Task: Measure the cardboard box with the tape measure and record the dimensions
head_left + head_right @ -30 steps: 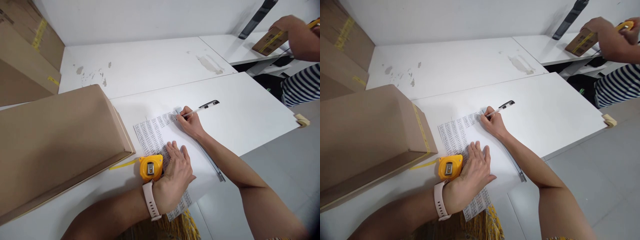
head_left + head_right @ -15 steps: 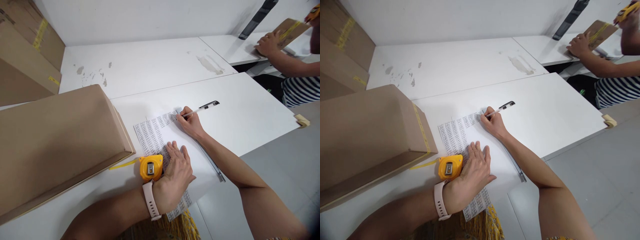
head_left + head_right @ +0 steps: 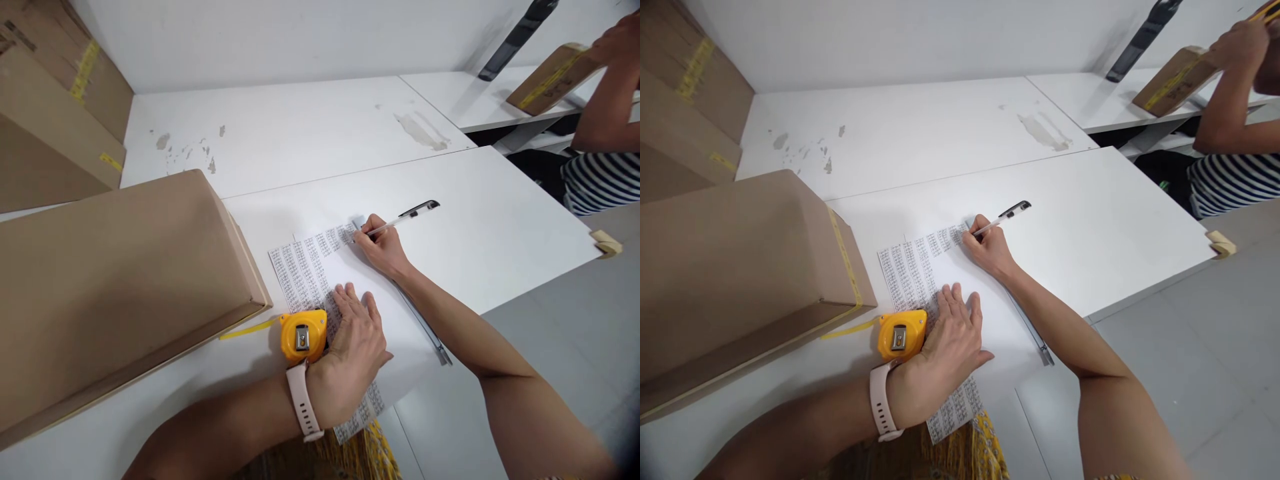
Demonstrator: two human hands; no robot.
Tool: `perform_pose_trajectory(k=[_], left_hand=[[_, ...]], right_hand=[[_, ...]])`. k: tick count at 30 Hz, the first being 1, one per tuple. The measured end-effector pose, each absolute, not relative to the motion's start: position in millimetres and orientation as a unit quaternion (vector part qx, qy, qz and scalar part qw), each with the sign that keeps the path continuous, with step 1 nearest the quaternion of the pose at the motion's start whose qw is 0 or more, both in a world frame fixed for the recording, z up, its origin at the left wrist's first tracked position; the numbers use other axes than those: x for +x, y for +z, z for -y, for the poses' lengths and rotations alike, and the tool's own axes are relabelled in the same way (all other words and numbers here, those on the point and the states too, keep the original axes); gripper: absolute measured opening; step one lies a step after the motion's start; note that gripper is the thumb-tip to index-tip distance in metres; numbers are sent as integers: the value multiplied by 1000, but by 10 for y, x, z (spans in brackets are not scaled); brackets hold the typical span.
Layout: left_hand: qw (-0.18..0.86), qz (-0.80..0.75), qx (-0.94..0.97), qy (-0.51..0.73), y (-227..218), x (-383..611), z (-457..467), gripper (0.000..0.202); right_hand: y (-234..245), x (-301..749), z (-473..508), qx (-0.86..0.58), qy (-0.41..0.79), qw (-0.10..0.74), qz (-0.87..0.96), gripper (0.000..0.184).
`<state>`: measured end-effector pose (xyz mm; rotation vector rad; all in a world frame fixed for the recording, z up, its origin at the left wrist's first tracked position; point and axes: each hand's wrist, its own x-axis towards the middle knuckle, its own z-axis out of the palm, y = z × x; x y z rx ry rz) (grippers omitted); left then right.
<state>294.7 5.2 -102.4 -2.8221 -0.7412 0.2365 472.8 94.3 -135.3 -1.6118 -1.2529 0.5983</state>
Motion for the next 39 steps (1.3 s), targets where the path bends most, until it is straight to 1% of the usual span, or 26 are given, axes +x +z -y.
perform_pose_trajectory(k=[5, 9, 14, 21, 27, 30, 33, 36, 39], left_hand=[[77, 258, -960, 72, -1025, 2947, -58, 97], [99, 244, -962, 74, -957, 2911, -68, 93], [113, 215, -965, 99, -846, 2879, -98, 90], [142, 214, -961, 99, -867, 2888, -99, 89], [73, 223, -968, 90, -806, 2889, -119, 88], [81, 219, -967, 100, -783, 2890, -128, 85], [86, 219, -967, 102, -817, 2898, -120, 88], [67, 229, -968, 82, -875, 2901, -104, 93], [40, 238, -968, 65, -905, 2897, -93, 92]], right_hand=[[-1357, 4731, -945, -662, 240, 489, 515, 26], [-1352, 4742, -942, -667, 228, 504, 499, 25], [-1361, 4769, -948, -655, 238, 494, 520, 25], [-1376, 4783, -952, -643, 240, 491, 536, 27], [-1376, 4779, -951, -647, 247, 486, 533, 27], [-1374, 4776, -950, -650, 250, 485, 529, 27], [-1370, 4778, -952, -651, 249, 484, 529, 27], [-1368, 4782, -955, -658, 247, 484, 521, 26], [-1371, 4787, -957, -660, 248, 486, 516, 25]])
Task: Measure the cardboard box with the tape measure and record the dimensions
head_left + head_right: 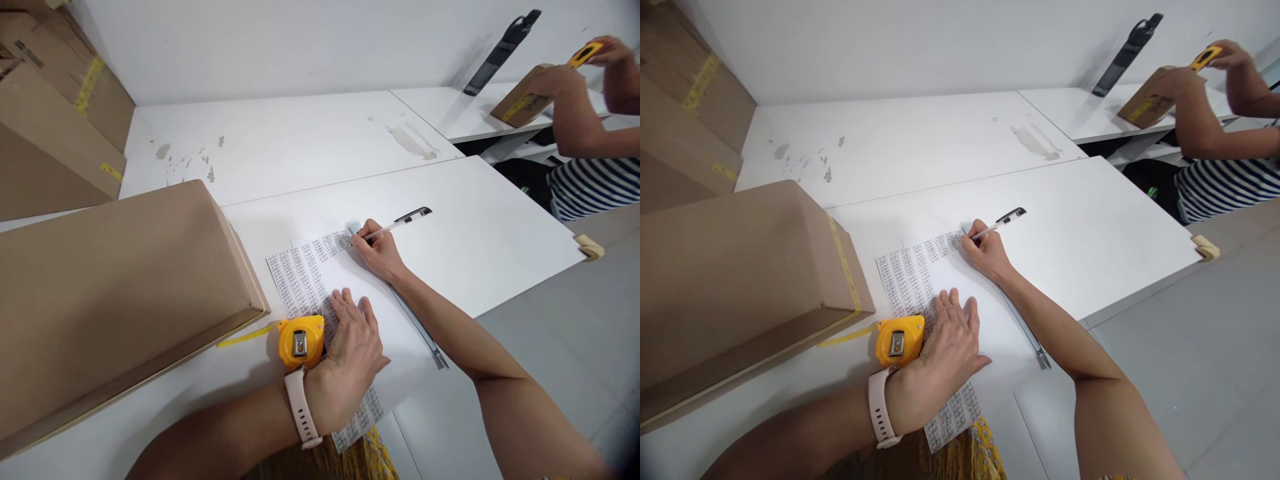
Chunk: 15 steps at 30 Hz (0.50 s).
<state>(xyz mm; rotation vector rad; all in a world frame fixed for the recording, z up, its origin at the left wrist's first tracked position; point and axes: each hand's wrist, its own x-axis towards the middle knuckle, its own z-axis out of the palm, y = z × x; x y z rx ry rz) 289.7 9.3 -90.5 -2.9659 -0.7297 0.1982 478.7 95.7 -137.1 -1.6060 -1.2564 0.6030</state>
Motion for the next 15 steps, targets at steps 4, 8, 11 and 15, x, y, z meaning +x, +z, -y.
perform_pose_trajectory(k=[4, 8, 11, 15], left_hand=[[24, 243, -967, 68, -896, 2901, -96, 94], [14, 234, -968, 85, -881, 2919, -110, 93], [-15, 249, -965, 80, -874, 2930, -121, 90], [-41, 256, -963, 79, -858, 2937, -130, 89]], right_hand=[[-1382, 4792, -958, -656, 248, 484, 523, 24], [-1379, 4790, -959, -661, 247, 481, 520, 23], [-1371, 4785, -958, -664, 240, 484, 517, 23], [-1361, 4781, -954, -659, 248, 482, 522, 23]])
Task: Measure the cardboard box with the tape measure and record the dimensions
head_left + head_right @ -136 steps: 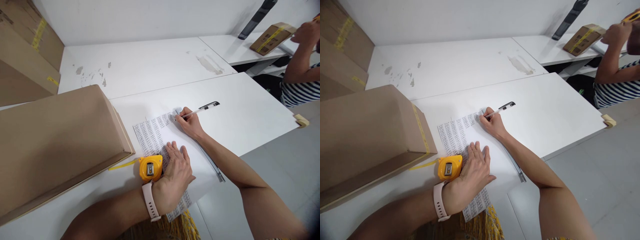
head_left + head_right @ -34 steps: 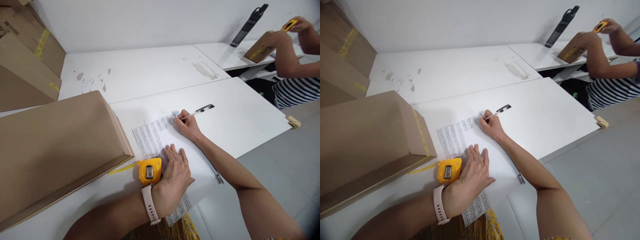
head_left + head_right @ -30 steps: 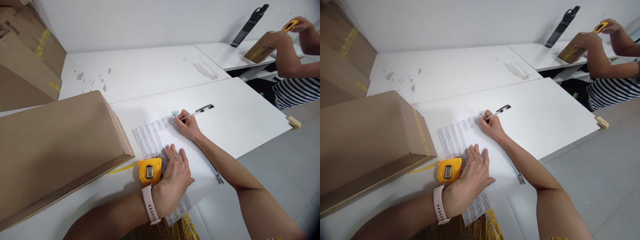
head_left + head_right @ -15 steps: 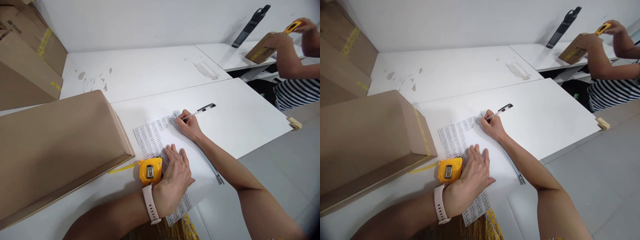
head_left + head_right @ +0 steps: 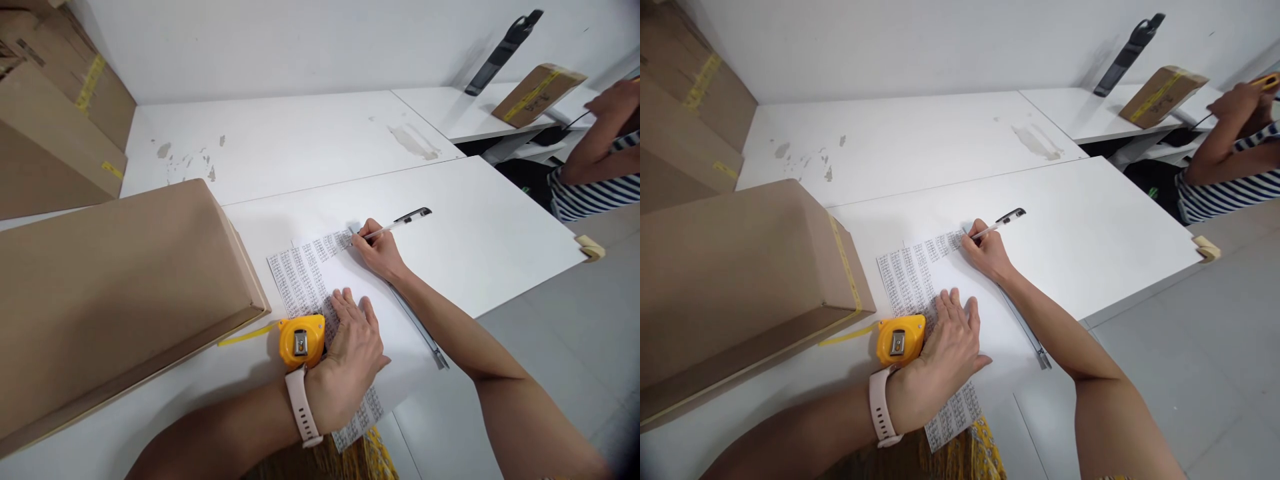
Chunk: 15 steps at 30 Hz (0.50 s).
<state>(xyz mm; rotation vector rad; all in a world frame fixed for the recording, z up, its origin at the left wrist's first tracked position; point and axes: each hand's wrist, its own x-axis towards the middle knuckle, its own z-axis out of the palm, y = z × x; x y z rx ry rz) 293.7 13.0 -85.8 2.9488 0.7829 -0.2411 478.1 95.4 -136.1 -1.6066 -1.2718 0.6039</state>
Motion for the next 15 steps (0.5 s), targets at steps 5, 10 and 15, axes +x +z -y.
perform_pose_trajectory(k=[5, 10, 15], left_hand=[[64, -276, 958, -53, -899, 2946, -109, 85], [-28, -264, 963, -52, -984, 2931, -54, 93], [-56, -266, 962, -25, -1037, 2902, -22, 98]], right_hand=[[-1343, 4777, -953, -661, 248, 479, 522, 25], [-1360, 4764, -953, -662, 243, 483, 519, 25], [-1370, 4852, -974, -653, 174, 542, 499, 24]])
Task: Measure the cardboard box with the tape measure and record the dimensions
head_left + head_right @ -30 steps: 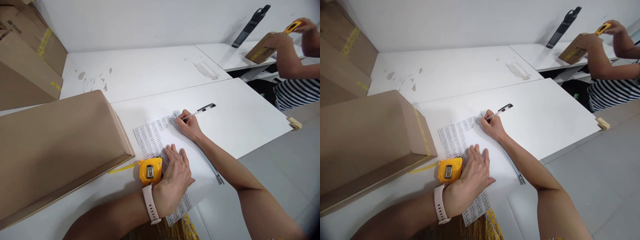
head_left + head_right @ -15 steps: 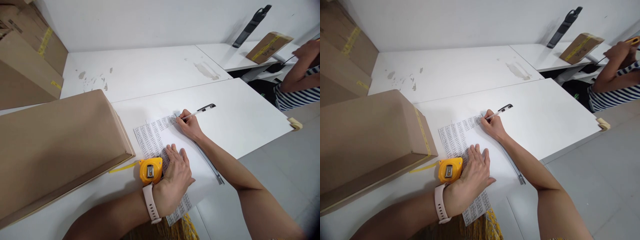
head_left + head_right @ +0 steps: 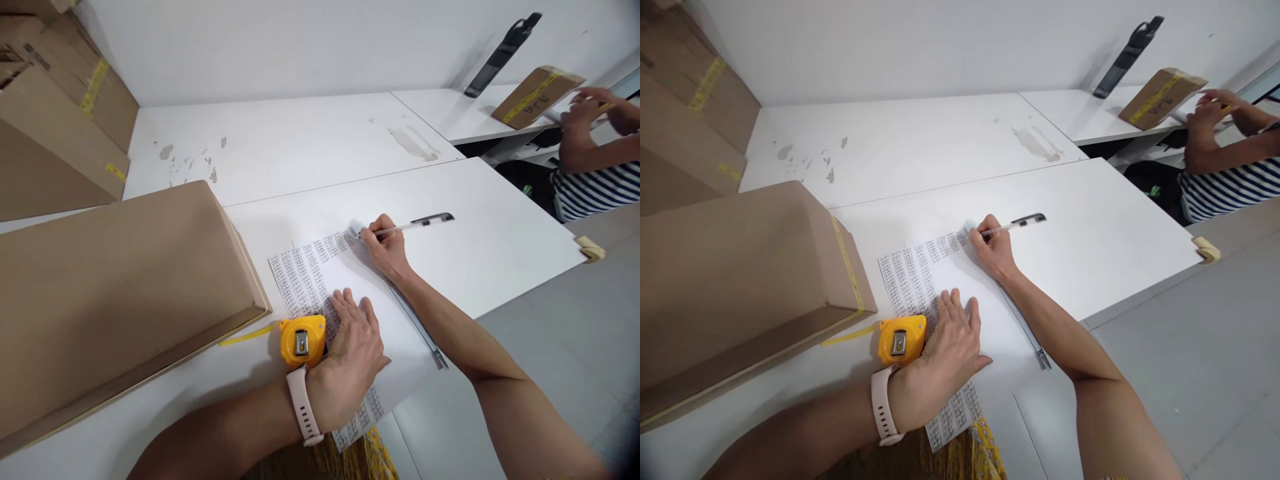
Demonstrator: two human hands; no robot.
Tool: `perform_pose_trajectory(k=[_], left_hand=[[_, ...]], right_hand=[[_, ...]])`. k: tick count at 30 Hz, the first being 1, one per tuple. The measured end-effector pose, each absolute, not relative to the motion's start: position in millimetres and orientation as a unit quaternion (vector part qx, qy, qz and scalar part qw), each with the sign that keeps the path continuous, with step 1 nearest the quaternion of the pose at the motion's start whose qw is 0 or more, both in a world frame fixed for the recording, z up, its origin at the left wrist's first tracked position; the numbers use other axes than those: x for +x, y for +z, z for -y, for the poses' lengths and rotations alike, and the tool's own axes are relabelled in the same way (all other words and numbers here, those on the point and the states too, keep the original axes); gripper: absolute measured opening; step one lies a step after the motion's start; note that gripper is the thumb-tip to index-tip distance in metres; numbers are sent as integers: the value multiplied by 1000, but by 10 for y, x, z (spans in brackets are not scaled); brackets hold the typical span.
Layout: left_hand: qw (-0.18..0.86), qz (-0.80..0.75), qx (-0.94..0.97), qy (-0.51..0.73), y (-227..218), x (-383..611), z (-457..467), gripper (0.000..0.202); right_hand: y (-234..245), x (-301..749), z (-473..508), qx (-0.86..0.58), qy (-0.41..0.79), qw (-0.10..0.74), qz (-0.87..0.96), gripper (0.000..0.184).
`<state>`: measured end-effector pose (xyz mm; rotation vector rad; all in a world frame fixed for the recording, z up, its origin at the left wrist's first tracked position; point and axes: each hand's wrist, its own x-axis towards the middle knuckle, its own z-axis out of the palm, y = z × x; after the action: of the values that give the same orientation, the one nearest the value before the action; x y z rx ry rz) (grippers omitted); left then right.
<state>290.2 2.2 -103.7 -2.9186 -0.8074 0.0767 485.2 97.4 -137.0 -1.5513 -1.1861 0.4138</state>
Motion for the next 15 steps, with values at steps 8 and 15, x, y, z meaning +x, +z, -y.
perform_pose_trajectory(k=[8, 15], left_hand=[[8, 242, -967, 85, -923, 2911, -89, 87], [-25, 196, -980, -23, -653, 2455, -184, 70]], right_hand=[[-1371, 5049, -968, -574, 33, 346, 741, 28], [-1065, 4982, -1046, -609, 2, 463, 644, 15]])
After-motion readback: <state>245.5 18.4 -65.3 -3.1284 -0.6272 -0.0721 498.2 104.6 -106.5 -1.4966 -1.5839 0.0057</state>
